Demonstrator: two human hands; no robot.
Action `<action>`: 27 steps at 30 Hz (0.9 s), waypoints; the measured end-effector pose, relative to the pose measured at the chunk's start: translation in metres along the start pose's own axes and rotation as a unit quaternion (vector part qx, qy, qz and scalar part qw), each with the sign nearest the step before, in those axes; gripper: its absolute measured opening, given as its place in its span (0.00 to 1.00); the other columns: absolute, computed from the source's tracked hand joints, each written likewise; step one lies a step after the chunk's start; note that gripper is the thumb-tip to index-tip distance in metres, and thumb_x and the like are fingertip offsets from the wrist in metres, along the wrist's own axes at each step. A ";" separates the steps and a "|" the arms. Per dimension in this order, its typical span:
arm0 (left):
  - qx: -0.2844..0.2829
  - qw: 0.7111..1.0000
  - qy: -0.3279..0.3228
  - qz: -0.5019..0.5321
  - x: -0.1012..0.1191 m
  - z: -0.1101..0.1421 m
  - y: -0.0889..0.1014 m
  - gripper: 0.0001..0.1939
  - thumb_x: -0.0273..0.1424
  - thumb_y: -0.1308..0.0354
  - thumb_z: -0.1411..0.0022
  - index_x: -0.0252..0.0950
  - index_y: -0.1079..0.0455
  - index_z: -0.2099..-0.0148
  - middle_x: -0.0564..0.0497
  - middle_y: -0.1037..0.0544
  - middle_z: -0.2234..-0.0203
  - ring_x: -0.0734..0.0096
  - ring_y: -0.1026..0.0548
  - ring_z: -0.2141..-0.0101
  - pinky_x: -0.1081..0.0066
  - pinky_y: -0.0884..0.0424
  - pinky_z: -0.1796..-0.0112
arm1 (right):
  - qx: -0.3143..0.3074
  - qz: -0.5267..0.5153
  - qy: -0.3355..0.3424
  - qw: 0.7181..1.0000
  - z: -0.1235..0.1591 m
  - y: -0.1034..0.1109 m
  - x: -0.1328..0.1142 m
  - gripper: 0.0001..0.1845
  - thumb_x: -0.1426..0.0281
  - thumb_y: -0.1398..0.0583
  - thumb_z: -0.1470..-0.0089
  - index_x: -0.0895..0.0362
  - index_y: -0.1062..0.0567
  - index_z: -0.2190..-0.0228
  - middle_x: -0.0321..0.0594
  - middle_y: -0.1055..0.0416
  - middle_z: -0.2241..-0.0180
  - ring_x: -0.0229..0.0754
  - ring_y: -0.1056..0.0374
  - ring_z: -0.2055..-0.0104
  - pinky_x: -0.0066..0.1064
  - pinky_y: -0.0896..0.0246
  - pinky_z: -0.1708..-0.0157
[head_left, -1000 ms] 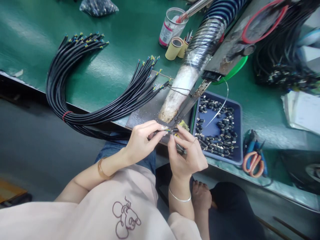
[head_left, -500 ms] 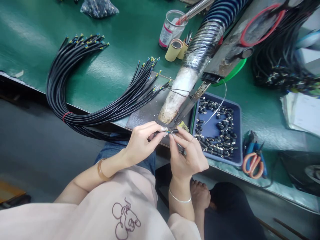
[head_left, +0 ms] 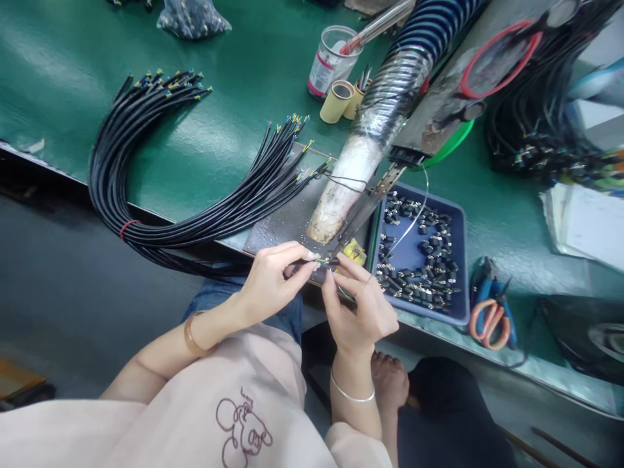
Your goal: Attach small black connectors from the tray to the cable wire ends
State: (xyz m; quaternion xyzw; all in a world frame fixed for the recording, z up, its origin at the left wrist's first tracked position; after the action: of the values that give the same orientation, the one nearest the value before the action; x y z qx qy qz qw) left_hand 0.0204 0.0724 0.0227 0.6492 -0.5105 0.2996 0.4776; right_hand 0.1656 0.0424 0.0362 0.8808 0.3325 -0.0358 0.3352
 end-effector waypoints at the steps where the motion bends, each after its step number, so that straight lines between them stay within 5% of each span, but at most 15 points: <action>1: -0.001 1.000 0.000 0.002 0.000 0.000 0.000 0.05 0.22 0.40 0.34 0.33 0.27 0.65 0.56 0.27 0.75 0.79 0.34 0.78 0.77 0.37 0.74 | 0.001 0.002 -0.001 1.000 0.000 0.000 0.000 0.08 0.79 0.33 0.45 0.56 0.25 0.68 0.44 0.16 0.60 0.41 0.18 0.64 0.26 0.21 0.62; 13: -0.004 0.999 -0.036 -0.006 0.004 0.001 0.001 0.08 0.25 0.42 0.31 0.32 0.26 0.65 0.53 0.25 0.74 0.76 0.29 0.74 0.76 0.34 0.71 | 0.031 -0.060 -0.085 0.994 0.000 -0.001 0.007 0.07 0.77 0.32 0.44 0.56 0.24 0.67 0.39 0.17 0.64 0.39 0.19 0.62 0.27 0.24 0.59; 27: 0.043 0.996 -0.079 -0.006 0.006 -0.002 0.001 0.07 0.23 0.41 0.32 0.32 0.23 0.63 0.48 0.19 0.71 0.71 0.23 0.70 0.73 0.27 0.66 | 0.037 -0.053 -0.070 0.995 -0.007 -0.005 0.005 0.08 0.78 0.32 0.45 0.55 0.23 0.66 0.39 0.18 0.62 0.39 0.20 0.62 0.30 0.22 0.61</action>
State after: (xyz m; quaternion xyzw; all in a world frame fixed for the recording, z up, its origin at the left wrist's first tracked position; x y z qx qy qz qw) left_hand 0.0214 0.0715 0.0293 0.6939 -0.5296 0.2664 0.4087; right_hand 0.1655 0.0518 0.0374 0.8689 0.3530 -0.1277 0.3227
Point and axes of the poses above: each hand's wrist, its own z-axis away from the middle knuckle, its own y-axis out of the back of the hand, x = y × z, the point moved 5 cm from there along -z, towards the middle knuckle
